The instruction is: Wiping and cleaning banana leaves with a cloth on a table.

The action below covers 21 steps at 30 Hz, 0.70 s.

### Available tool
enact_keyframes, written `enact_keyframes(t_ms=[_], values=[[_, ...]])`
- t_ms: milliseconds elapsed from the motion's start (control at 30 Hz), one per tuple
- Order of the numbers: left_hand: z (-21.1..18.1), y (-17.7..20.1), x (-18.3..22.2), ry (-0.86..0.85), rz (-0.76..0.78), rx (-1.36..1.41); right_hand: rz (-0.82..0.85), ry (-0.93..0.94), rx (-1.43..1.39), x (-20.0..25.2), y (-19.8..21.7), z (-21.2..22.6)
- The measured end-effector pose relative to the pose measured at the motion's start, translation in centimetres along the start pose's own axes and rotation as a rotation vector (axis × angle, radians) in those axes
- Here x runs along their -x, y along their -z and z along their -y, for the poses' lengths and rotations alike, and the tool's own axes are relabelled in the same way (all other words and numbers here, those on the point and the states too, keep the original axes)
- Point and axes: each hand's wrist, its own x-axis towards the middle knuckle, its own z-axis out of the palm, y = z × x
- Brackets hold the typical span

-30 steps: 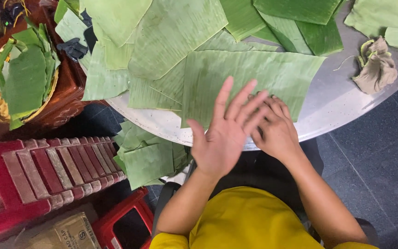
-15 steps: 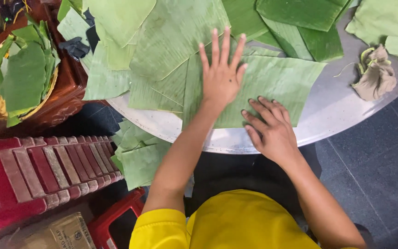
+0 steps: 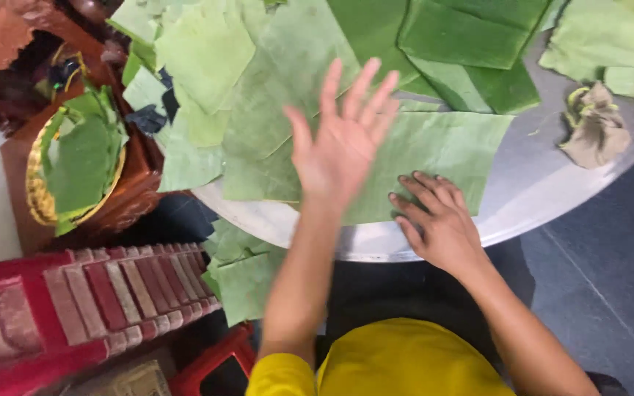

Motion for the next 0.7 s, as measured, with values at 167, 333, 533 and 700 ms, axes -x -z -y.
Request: enact_keyframes(t_ms=[167, 333, 533, 700], values=[[-0.7, -9.3, 4.0, 0.234, -0.134, 0.668, 0.018, 0.000, 0.047, 0.4, -0.5, -0.3], [-0.4, -10.6, 4.9, 0.311, -0.036, 0.669, 0.048, -0.053, 0.065, 1.8, -1.7, -1.2], [0.6, -7.8, 7.0, 0.206, 0.085, 0.173, 0.048, -0.044, 0.063, 1.3, -1.3, -0.7], [5.1, 2.1, 10.4, -0.460, -0.006, -1.318, -0.109, -0.063, -0.140, 0.5, 0.0, -0.7]])
